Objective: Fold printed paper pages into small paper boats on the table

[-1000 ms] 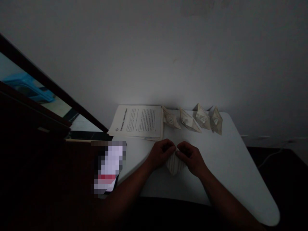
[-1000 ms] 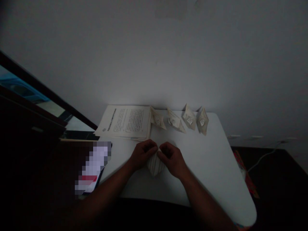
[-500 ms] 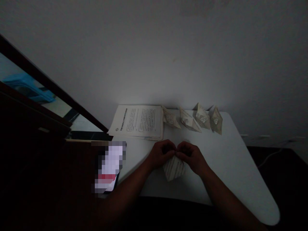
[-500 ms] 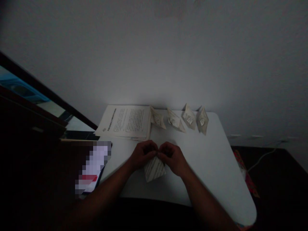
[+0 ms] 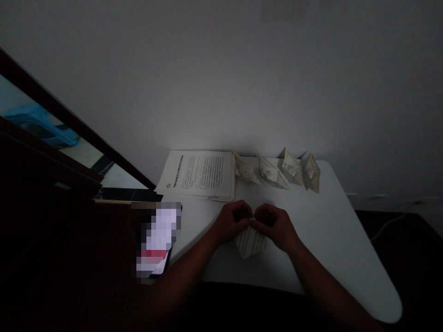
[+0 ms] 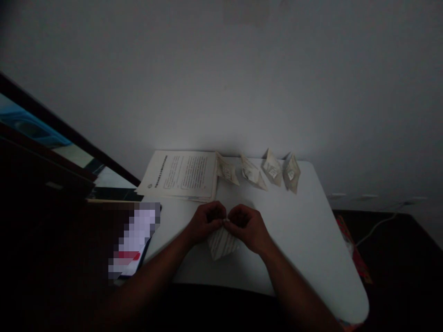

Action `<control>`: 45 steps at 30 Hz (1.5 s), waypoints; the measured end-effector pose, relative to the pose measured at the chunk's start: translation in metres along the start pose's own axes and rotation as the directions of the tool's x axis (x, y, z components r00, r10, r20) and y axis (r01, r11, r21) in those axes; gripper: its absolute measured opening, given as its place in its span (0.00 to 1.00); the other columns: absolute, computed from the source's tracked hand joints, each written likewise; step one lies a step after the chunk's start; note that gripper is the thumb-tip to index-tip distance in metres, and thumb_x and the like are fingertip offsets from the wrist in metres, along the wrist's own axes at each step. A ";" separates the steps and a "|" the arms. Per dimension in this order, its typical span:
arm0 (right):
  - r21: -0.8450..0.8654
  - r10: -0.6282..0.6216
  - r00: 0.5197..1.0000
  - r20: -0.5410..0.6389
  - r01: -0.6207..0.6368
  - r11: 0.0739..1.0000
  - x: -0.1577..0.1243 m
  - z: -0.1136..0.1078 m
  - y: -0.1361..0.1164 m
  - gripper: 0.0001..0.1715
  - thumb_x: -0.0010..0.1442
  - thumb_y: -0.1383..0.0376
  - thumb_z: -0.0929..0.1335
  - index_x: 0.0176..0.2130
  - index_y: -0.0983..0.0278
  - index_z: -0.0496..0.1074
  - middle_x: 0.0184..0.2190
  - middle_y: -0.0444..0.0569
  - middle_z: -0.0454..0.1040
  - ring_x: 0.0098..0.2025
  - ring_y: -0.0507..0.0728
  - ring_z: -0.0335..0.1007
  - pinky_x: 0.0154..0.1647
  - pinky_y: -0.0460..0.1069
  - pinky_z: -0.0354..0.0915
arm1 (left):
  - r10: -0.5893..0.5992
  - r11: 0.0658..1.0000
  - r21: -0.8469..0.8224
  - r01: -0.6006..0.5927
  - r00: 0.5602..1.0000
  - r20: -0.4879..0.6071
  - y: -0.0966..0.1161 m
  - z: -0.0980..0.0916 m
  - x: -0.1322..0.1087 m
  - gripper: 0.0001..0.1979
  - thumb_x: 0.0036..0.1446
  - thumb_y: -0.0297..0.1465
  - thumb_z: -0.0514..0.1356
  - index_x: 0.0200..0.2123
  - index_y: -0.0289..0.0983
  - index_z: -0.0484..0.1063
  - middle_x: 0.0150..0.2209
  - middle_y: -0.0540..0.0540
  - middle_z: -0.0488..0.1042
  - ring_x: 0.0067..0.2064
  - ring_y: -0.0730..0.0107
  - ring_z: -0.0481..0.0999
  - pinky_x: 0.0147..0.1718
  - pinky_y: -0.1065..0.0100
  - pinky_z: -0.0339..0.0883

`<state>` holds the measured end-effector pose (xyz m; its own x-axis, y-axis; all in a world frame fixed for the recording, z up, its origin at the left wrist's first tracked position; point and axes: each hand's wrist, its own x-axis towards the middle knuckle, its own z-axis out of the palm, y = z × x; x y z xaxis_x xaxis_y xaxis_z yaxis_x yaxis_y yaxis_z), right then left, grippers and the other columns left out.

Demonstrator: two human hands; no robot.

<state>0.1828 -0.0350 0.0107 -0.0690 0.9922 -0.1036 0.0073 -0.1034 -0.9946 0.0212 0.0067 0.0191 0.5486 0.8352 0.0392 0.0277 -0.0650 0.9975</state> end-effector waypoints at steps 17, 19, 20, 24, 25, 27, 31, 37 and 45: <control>0.006 -0.019 0.998 0.057 0.019 1.000 -0.002 0.000 -0.003 0.08 0.48 0.64 0.71 0.26 0.64 0.67 0.19 0.39 0.65 0.21 0.47 0.59 0.21 0.44 0.58 | 0.004 1.000 -0.009 -0.004 1.000 -0.004 0.000 0.000 0.000 0.04 0.39 0.27 0.55 0.24 0.34 0.65 0.20 0.54 0.61 0.23 0.78 0.58 0.24 0.74 0.50; -0.005 -0.018 0.997 0.069 0.019 1.000 -0.002 0.000 -0.003 0.09 0.47 0.64 0.71 0.26 0.64 0.66 0.19 0.39 0.65 0.20 0.47 0.59 0.21 0.44 0.57 | -0.002 1.000 -0.015 0.002 1.000 0.006 0.000 0.000 0.000 0.04 0.39 0.27 0.55 0.24 0.34 0.65 0.21 0.54 0.62 0.24 0.77 0.59 0.24 0.73 0.51; -0.009 -0.016 0.997 0.071 0.016 1.000 -0.002 0.000 -0.003 0.09 0.47 0.64 0.71 0.26 0.64 0.66 0.20 0.39 0.66 0.21 0.47 0.59 0.21 0.44 0.57 | -0.008 1.000 -0.015 0.008 1.000 0.014 0.000 0.000 0.000 0.05 0.39 0.27 0.55 0.24 0.34 0.65 0.21 0.54 0.62 0.24 0.77 0.59 0.24 0.73 0.51; -0.017 0.007 0.998 0.067 -0.006 1.000 -0.002 -0.001 -0.001 0.10 0.46 0.64 0.72 0.24 0.64 0.66 0.19 0.40 0.66 0.20 0.48 0.59 0.21 0.45 0.57 | -0.019 1.000 -0.005 0.020 0.999 0.045 0.001 0.000 0.000 0.04 0.39 0.27 0.55 0.24 0.34 0.66 0.21 0.53 0.63 0.24 0.76 0.60 0.25 0.73 0.52; -0.017 0.013 0.998 0.067 -0.011 1.000 -0.002 -0.001 -0.001 0.10 0.46 0.64 0.72 0.24 0.64 0.66 0.19 0.40 0.66 0.20 0.48 0.59 0.21 0.45 0.57 | -0.019 1.000 -0.004 0.019 0.999 0.048 0.001 0.000 0.000 0.04 0.39 0.27 0.55 0.24 0.34 0.66 0.21 0.53 0.63 0.24 0.76 0.60 0.25 0.73 0.52; -0.007 0.024 0.998 0.058 -0.023 1.000 -0.002 -0.001 -0.001 0.10 0.45 0.63 0.72 0.23 0.64 0.67 0.18 0.40 0.66 0.20 0.48 0.59 0.20 0.45 0.57 | -0.018 1.000 -0.009 0.018 0.999 0.052 0.002 -0.001 0.000 0.04 0.39 0.27 0.55 0.24 0.34 0.66 0.21 0.53 0.64 0.25 0.76 0.60 0.25 0.73 0.53; 0.028 0.040 0.998 0.052 -0.042 0.999 -0.002 -0.002 -0.002 0.11 0.44 0.63 0.73 0.22 0.65 0.67 0.17 0.41 0.67 0.19 0.48 0.60 0.19 0.44 0.58 | 0.016 1.000 -0.021 -0.014 0.998 0.053 0.001 -0.002 0.002 0.03 0.38 0.27 0.54 0.22 0.34 0.65 0.21 0.53 0.62 0.25 0.75 0.59 0.25 0.73 0.52; 0.069 0.034 0.998 0.047 -0.038 0.997 -0.002 -0.003 -0.002 0.12 0.43 0.62 0.73 0.22 0.65 0.68 0.17 0.41 0.69 0.19 0.48 0.62 0.20 0.45 0.61 | 0.049 0.996 -0.077 -0.044 0.996 0.068 -0.001 -0.004 0.003 0.04 0.41 0.29 0.56 0.23 0.33 0.65 0.21 0.52 0.62 0.25 0.75 0.59 0.26 0.72 0.52; 0.040 0.021 0.999 0.033 -0.022 0.999 -0.002 -0.003 -0.002 0.13 0.42 0.60 0.74 0.21 0.64 0.68 0.16 0.41 0.68 0.18 0.48 0.60 0.19 0.45 0.59 | -0.025 0.981 -0.181 0.062 0.980 0.198 0.004 -0.006 0.002 0.10 0.43 0.33 0.63 0.28 0.32 0.68 0.23 0.53 0.64 0.25 0.78 0.61 0.26 0.73 0.54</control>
<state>0.1855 -0.0370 0.0126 -0.1016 0.9870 -0.1243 -0.0309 -0.1281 -0.9913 0.0172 0.0111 0.0235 0.7026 0.7116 0.0021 -0.0907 0.0866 0.9921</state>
